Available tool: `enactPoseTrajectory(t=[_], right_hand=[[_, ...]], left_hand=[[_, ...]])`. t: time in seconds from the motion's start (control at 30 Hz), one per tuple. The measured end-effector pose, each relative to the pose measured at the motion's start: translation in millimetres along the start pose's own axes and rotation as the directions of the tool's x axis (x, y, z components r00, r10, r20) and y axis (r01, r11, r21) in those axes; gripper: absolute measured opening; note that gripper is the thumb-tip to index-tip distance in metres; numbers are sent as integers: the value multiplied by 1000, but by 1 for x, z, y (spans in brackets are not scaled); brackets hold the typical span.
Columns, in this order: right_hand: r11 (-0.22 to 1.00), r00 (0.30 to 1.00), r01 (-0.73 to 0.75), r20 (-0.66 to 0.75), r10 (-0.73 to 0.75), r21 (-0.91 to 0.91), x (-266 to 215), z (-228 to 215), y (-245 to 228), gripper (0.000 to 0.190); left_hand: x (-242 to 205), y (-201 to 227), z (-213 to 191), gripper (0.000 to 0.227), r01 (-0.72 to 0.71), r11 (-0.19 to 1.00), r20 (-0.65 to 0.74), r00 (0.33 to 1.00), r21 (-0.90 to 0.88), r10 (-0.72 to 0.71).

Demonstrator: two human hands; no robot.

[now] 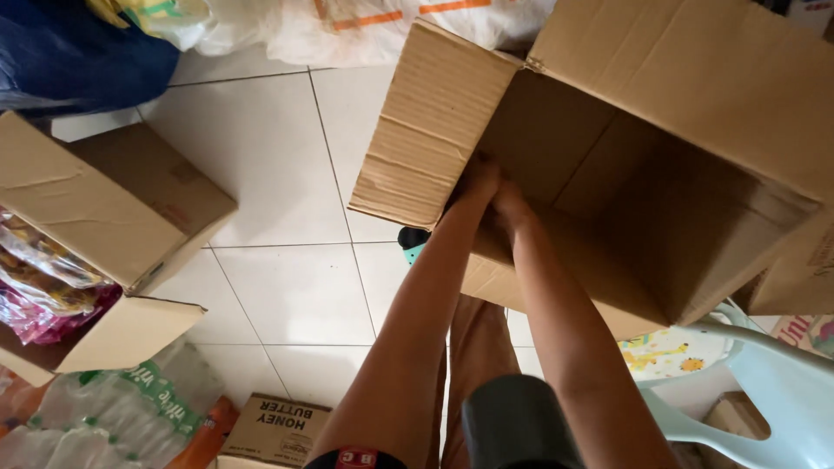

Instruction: The recorder is taking packets of candy from cardboard boxes and organizing them on the grocery store shelves.

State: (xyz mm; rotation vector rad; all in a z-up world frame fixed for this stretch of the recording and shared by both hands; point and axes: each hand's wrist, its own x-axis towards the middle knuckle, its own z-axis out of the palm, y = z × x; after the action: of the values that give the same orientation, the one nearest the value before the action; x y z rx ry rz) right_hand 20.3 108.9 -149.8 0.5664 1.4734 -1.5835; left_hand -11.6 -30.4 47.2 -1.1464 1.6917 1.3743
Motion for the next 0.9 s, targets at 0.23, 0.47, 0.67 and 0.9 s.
enactPoseTrajectory(t=[0.23, 0.47, 0.67, 0.9], right_hand=[[995, 998, -29, -63, 23, -94, -77, 23, -88, 38], [983, 993, -54, -111, 34, -178, -86, 37, -95, 41], [957, 987, -60, -157, 15, -283, -96, 4, -81, 45], [976, 963, 73, -269, -15, 207, -211, 7, -165, 42]], left_hand=[[-20, 19, -1, 53, -48, 992, 33, 998, -114, 52], [-5, -10, 3, 44, -97, 974, 35, 994, -206, 107], [-7, -13, 6, 37, -159, 935, 31, 983, -317, 178], [-88, 26, -25, 29, -291, 859, -3, 948, -422, 319]])
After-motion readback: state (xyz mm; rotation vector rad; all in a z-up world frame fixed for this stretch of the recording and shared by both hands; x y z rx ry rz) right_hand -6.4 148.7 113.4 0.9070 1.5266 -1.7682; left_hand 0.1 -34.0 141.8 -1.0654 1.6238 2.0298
